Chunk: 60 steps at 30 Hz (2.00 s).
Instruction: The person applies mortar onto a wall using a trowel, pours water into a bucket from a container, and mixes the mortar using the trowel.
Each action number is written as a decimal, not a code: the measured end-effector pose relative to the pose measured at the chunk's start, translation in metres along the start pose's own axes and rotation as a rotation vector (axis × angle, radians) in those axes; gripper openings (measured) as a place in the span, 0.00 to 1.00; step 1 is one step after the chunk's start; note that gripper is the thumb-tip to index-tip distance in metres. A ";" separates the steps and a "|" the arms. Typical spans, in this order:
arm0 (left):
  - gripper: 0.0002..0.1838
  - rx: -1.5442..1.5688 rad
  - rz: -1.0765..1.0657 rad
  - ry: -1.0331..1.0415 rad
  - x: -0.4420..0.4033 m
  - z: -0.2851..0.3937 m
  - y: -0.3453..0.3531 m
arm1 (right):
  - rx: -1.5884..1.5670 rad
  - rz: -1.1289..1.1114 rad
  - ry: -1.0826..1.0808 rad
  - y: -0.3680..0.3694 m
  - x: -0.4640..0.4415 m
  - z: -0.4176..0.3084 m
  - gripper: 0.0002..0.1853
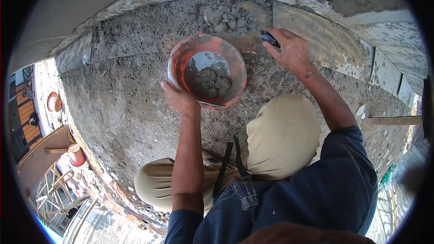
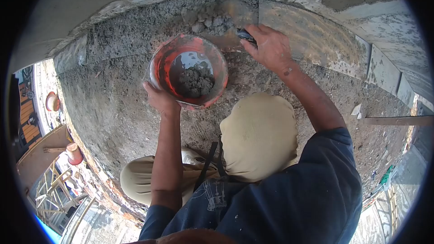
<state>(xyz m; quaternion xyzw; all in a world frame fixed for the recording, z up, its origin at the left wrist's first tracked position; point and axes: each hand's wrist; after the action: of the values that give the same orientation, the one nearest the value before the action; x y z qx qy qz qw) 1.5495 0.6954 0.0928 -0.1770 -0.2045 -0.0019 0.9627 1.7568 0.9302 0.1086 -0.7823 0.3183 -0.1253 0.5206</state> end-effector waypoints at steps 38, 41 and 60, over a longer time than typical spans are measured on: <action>0.40 -0.150 -0.178 0.021 -0.063 -0.009 -0.061 | -0.184 -0.306 0.336 0.127 -0.001 -0.004 0.29; 0.33 -0.286 -0.293 0.014 -0.071 0.025 -0.078 | -0.191 -0.347 0.290 0.126 -0.001 -0.008 0.29; 0.28 0.504 -0.894 -0.167 -0.065 0.138 -0.143 | 0.622 -0.623 0.147 0.024 -0.059 -0.040 0.26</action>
<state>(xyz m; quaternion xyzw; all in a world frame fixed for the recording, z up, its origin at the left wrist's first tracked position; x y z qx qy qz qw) 1.4247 0.6041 0.2338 0.1653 -0.3303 -0.3498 0.8610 1.6817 0.9314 0.1125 -0.6361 0.0508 -0.4209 0.6447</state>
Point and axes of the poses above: each hand's wrist, its own x-axis away from the middle knuckle, its own y-axis out of the palm, z = x × y, and after that the axes turned 1 degree about -y, right-handed
